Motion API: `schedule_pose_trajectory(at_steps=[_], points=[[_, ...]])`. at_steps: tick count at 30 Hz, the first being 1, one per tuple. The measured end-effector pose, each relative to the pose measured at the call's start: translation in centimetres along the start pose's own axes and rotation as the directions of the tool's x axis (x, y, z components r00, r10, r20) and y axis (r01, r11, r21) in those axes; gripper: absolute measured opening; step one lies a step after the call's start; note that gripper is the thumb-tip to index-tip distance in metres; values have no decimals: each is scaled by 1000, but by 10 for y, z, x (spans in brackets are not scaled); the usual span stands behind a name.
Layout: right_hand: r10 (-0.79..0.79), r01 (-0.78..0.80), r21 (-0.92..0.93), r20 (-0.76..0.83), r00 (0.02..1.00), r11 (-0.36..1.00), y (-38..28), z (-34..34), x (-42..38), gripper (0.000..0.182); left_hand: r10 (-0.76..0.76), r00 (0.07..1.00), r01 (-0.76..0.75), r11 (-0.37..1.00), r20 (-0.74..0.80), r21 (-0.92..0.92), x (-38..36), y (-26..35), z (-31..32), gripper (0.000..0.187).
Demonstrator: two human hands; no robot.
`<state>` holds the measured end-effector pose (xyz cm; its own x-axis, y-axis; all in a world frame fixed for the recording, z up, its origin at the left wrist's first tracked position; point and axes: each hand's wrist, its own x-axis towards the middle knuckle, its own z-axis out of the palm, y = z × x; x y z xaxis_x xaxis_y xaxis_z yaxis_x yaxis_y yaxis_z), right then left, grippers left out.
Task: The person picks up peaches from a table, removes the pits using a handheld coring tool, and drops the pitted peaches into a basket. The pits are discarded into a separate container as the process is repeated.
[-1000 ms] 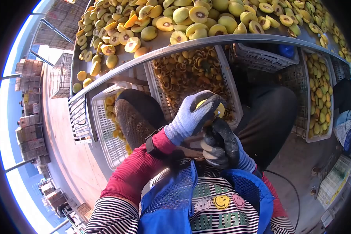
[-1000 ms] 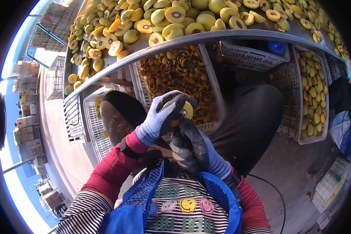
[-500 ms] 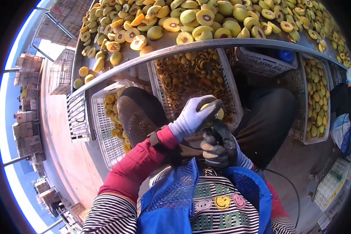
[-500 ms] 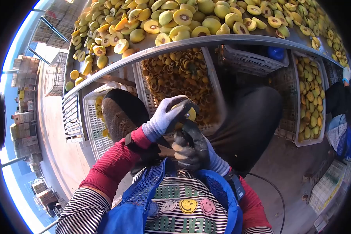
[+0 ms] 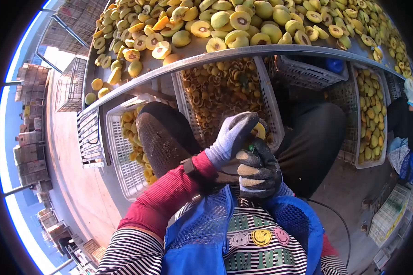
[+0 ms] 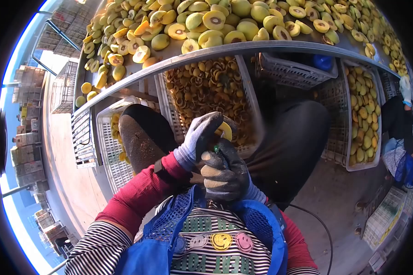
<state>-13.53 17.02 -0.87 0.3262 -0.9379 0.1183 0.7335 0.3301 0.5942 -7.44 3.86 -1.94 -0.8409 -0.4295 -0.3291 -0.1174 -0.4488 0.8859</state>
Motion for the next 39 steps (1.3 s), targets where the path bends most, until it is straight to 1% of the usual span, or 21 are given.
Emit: schedule_pose_trajectory(at_steps=[7,8,10,11,13,16,17,19,20,21,24,25,28,29,30,31,33,34,35,37,39], points=[[-108,100,-154,-46,993,983,-6,-13,-7,46,-222,966,185,952,-134,-244,2,-14,4,34],[-88,68,-186,-103,991,980,-6,-13,-9,46,-39,990,52,995,-137,87,2,-13,-1,31],[-75,40,-212,-157,985,976,-4,-13,-9,46,246,967,-223,711,62,667,1,7,-9,23],[-18,5,-119,-108,994,993,-1,-12,-5,46,357,917,-372,608,177,701,4,7,-14,24],[36,-37,-30,-52,998,999,4,-9,-1,46,327,915,-401,681,235,613,7,12,-16,25],[-16,22,-66,84,996,998,10,-6,2,47,-65,996,64,998,56,16,-5,5,2,28],[-12,18,-69,85,996,997,11,-2,2,47,54,998,-44,981,-44,190,1,-36,-6,31],[-80,125,-254,182,980,959,11,6,0,47,-177,960,6,787,-217,-617,-5,-14,16,37],[-137,177,-290,152,979,941,3,4,-3,49,209,929,-230,973,-306,-34,-13,-17,13,39],[-132,175,-292,162,978,940,-5,1,-6,49,558,818,-402,727,-138,557,-17,-20,4,40],[-204,177,-207,-118,972,962,-20,-22,-12,53,198,905,-123,969,-376,212,-16,-19,-32,45],[-193,167,-210,-109,975,963,-21,-26,-12,53,344,831,-85,856,-438,510,-28,-8,-46,44],[-228,153,-357,-177,958,922,-22,-23,-8,46,438,577,-440,878,-689,190,-76,48,-89,29],[-229,159,-369,-153,961,916,-23,-22,-8,46,714,474,-112,629,-515,769,-94,48,-144,27],[-248,146,-404,-212,945,903,-23,-23,-9,46,593,481,-138,779,-646,612,-96,67,-157,29],[-267,129,-434,-273,924,892,-22,-23,-9,46,717,425,384,410,-553,827,-105,61,-199,35],[-287,127,-449,-308,907,884,-18,-21,-2,44,612,547,594,196,-571,780,-100,80,-198,44],[-314,98,-504,-365,877,858,-18,-19,1,44,786,518,358,160,-338,920,-80,86,-186,48],[-344,61,-554,-422,839,830,-17,-17,5,44,731,542,260,324,-415,910,-56,109,-142,45],[-326,49,-517,-460,826,854,-20,-16,8,43,690,653,99,331,-312,939,0,128,-125,29],[-291,35,-525,-414,863,850,-28,-22,4,42,622,733,258,120,-275,959,61,149,-127,35]])
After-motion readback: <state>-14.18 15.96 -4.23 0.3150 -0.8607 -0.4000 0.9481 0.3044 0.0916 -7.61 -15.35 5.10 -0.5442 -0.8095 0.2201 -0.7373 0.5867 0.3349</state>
